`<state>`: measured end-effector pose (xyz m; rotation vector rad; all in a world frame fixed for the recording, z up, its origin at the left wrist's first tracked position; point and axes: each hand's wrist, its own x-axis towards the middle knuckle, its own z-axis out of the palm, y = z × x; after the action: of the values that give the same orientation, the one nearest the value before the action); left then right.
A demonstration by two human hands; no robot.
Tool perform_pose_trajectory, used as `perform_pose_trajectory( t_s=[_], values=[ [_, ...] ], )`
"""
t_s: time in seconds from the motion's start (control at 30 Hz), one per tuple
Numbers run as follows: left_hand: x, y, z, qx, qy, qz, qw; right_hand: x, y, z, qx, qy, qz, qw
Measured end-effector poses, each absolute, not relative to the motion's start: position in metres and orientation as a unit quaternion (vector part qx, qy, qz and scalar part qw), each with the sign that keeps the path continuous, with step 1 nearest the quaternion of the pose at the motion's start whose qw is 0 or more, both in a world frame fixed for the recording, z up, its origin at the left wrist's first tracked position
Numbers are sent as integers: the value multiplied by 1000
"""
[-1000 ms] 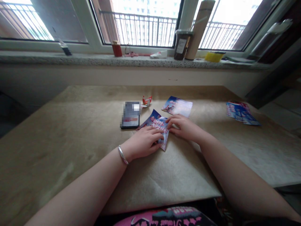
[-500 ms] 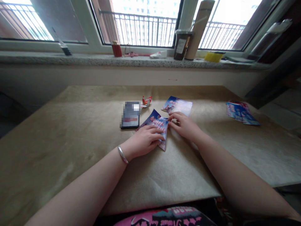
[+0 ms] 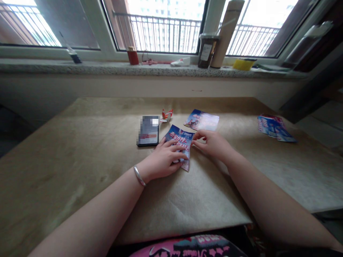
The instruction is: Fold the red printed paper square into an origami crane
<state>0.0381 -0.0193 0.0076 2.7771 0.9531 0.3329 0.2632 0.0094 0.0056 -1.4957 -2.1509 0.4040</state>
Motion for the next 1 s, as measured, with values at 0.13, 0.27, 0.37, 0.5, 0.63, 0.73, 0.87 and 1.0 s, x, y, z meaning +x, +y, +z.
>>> perform_pose_trajectory(
  t_s=[0.13,0.27,0.37,0.5,0.63,0.73,0.87,1.0],
  values=[
    [38,-19,7,937,318,106,94,264,10,4,-527,-802,146,241],
    [37,-18,6,940,310,109,92,260,9,3,-531,-797,146,246],
    [36,-17,5,944,294,117,90,257,8,4,-534,-794,140,253],
    [36,-17,5,946,288,124,84,256,7,6,-558,-781,128,249],
    [36,-18,5,944,301,111,75,255,5,10,-570,-775,114,248],
    [36,-18,5,943,311,102,63,255,3,12,-568,-778,102,248],
    [36,-19,5,941,321,92,55,253,1,14,-571,-772,95,262],
    [36,-19,4,941,323,87,54,253,0,15,-567,-771,98,273]
  ],
)
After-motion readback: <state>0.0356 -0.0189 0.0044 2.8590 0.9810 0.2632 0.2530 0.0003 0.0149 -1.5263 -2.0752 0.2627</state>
